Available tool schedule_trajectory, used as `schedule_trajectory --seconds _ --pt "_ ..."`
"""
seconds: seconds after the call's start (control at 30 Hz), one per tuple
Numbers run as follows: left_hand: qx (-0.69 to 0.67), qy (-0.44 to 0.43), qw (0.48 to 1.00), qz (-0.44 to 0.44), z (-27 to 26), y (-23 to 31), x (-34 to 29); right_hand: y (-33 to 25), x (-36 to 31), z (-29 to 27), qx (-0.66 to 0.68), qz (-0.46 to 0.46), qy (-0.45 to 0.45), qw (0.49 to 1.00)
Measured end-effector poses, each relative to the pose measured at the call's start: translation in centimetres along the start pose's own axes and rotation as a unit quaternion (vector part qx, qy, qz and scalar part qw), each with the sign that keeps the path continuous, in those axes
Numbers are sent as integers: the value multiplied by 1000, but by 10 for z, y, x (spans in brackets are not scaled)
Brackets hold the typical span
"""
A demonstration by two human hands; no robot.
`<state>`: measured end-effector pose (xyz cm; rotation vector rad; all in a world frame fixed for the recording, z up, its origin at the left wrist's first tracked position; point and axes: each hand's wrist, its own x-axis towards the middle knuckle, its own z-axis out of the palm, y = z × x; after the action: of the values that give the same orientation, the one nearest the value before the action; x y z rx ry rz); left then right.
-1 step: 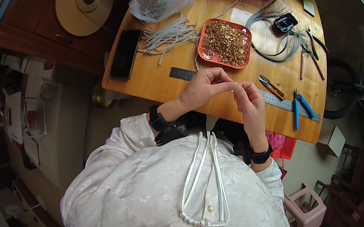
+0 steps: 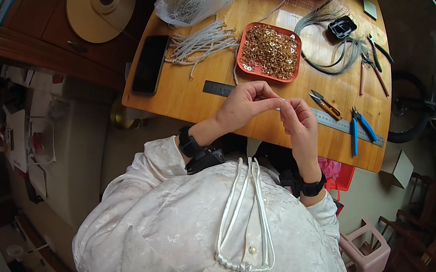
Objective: Measuring and cutting lengths of decorative shoe trim using a ruler and scissors.
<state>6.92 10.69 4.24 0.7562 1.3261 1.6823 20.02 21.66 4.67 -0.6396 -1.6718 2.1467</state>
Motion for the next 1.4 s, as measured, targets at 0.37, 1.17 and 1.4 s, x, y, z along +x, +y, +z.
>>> schedule_trajectory --seconds 0.37,1.17,1.4 --pt "41 -38 996 -62 0 -5 -2 0 5 -3 -116 -90 13 989" --pt "73 -52 993 -82 0 -3 -5 -3 3 -12 -82 -6 -63 995" --pt "81 -27 996 -22 6 -1 -9 10 8 -8 -23 -36 25 999"
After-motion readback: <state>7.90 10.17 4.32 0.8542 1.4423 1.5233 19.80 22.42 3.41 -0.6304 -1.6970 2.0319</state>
